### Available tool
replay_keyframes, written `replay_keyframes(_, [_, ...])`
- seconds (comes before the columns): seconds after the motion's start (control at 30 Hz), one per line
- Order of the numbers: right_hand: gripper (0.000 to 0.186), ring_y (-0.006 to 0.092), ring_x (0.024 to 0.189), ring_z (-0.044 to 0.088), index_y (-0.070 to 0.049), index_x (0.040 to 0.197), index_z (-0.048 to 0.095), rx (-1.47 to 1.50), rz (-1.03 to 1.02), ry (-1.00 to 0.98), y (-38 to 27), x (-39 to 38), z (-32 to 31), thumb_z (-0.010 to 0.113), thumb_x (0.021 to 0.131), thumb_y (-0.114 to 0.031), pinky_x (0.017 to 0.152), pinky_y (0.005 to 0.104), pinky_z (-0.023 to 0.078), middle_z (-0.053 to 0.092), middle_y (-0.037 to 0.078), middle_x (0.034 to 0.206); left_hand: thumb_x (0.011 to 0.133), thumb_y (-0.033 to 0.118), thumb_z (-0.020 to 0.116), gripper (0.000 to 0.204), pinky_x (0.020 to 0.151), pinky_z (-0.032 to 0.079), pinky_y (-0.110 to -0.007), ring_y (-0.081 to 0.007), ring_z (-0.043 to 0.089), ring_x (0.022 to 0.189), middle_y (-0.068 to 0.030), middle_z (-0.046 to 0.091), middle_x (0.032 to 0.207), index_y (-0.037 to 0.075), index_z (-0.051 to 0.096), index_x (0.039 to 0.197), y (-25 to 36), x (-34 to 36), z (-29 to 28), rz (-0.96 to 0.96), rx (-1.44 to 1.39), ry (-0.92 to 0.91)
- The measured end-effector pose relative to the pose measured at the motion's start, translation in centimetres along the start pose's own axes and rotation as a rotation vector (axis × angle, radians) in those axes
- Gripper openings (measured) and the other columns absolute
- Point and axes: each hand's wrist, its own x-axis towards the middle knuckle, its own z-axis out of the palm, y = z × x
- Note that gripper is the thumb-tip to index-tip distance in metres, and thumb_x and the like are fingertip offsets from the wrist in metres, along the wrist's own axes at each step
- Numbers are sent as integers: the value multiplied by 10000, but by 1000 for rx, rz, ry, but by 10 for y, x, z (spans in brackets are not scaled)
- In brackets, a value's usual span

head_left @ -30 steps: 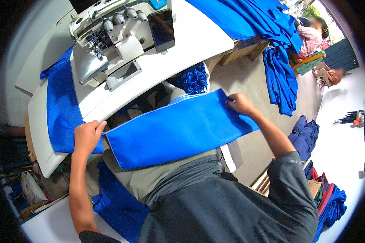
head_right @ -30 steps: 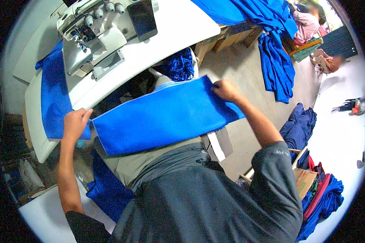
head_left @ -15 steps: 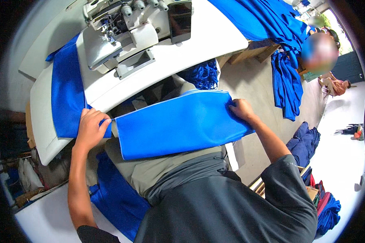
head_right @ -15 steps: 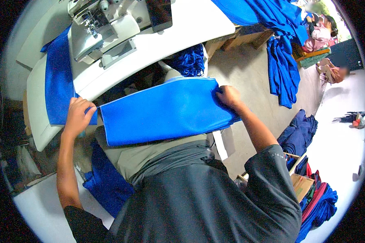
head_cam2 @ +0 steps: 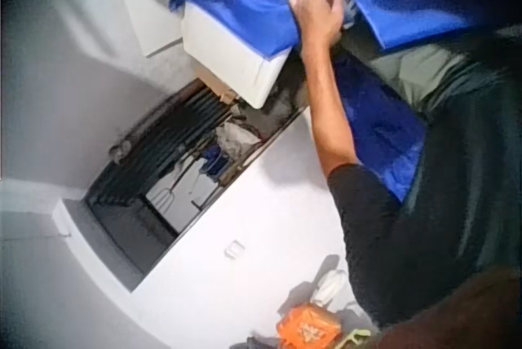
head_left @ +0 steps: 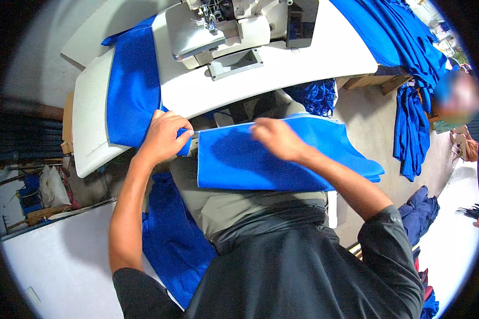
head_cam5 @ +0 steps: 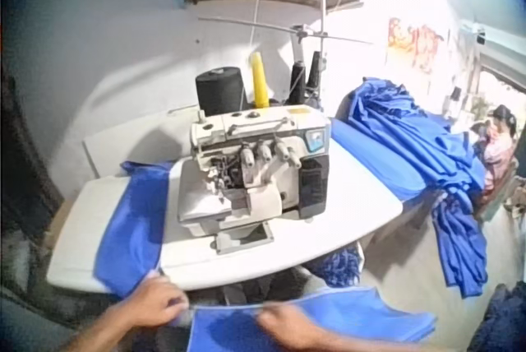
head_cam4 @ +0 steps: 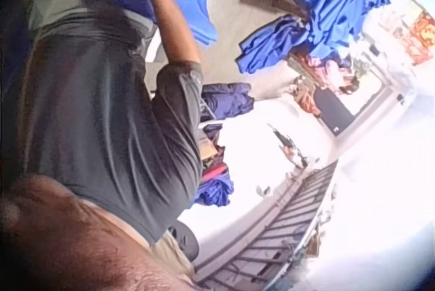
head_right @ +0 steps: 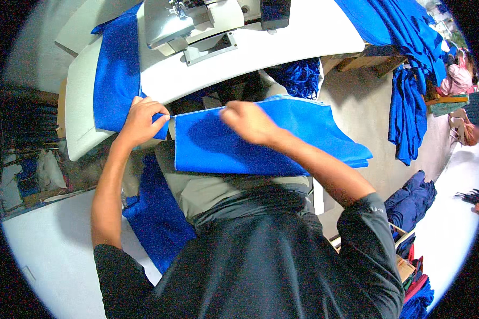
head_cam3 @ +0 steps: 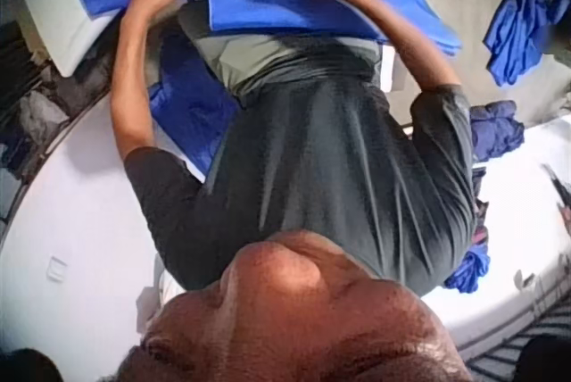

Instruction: The person repeatedly cuts blue fabric pieces using scissors. They hold the fabric with one hand and cut along the edge with the other, then place the cut pieces aside.

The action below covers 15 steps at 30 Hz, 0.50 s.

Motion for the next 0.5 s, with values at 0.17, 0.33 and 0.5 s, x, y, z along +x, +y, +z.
replay_keyframes(0.17, [400, 489, 865, 700, 53, 914, 664, -167, -107, -27, -49, 39, 58, 633, 985, -340, 818, 563, 557, 704, 310, 873, 863, 196, 748, 98, 861, 402, -407, -265, 635, 909, -70, 707, 885, 103, 720, 871, 0, -1, 2, -11, 9, 20])
replay_keyframes(0.33, [379, 490, 893, 703, 49, 918, 658, -222, -91, -7, -57, 59, 76, 639, 961, -327, 838, 567, 564, 711, 311, 893, 855, 189, 763, 98, 870, 405, -412, -267, 637, 923, -72, 705, 890, 104, 719, 876, 2, -1, 4, -13, -2, 30])
replay_keyframes(0.5, [356, 478, 916, 709, 52, 945, 678, -243, -64, -13, -58, 66, 88, 652, 960, -303, 854, 548, 566, 720, 294, 901, 853, 195, 768, 104, 872, 408, -415, -269, 637, 924, -72, 710, 901, 106, 724, 885, 0, -6, 3, -23, -6, 27])
